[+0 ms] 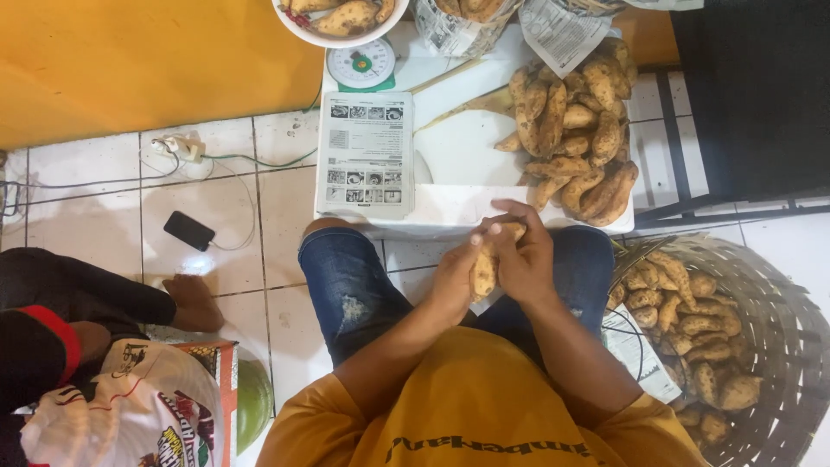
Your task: A person is manually cleaning, inspecting, and sorting sweet potatoes, removing small parts by hand and placing them into bowls and baskets.
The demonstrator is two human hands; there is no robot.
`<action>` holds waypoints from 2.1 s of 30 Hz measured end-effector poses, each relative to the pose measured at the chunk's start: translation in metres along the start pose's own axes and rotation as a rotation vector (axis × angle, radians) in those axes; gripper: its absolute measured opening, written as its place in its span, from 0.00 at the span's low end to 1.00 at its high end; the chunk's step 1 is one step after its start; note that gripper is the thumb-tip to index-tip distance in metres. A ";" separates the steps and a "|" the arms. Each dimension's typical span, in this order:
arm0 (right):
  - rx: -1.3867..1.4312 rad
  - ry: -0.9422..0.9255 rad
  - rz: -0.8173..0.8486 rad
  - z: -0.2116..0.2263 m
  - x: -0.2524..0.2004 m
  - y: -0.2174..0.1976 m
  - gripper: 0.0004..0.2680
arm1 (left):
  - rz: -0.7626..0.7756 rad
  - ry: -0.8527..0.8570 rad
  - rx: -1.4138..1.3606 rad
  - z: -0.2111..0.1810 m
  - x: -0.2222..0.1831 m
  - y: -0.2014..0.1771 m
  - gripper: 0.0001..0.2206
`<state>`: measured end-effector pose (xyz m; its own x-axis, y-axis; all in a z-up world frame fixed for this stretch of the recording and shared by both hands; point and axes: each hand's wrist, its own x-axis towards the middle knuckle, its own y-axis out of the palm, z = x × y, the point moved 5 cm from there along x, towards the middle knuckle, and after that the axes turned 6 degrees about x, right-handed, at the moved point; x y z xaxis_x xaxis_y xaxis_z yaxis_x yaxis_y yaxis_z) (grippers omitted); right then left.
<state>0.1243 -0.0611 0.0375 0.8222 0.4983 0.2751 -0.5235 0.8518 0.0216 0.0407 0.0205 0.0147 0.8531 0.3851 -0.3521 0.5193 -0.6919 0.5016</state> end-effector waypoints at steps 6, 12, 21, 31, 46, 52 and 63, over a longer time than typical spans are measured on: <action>-0.073 -0.020 -0.090 0.004 0.003 -0.004 0.10 | 0.106 0.054 0.049 0.046 0.015 -0.013 0.14; -0.094 -0.088 -0.154 0.012 0.009 -0.009 0.12 | 0.150 0.052 -0.016 0.033 0.005 0.002 0.14; 0.084 -0.025 -0.142 0.002 0.011 -0.011 0.11 | 0.240 -0.001 -0.048 0.035 0.005 0.000 0.19; 0.017 -0.060 -0.180 0.013 0.012 -0.013 0.13 | 0.248 0.147 -0.038 0.046 0.013 0.004 0.11; 0.185 0.051 -0.155 -0.006 -0.002 -0.004 0.05 | 0.195 0.079 -0.004 0.028 0.011 -0.002 0.16; 0.153 0.044 -0.220 -0.001 0.005 -0.007 0.04 | 0.181 0.172 0.097 0.039 0.019 -0.005 0.12; 0.513 0.264 -0.117 0.018 -0.004 0.018 0.07 | 0.165 0.144 0.141 0.025 0.017 -0.003 0.24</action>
<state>0.1074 -0.0504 0.0544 0.8745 0.4849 -0.0047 -0.4128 0.7495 0.5176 0.0520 0.0135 -0.0128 0.9292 0.3360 -0.1538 0.3692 -0.8269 0.4242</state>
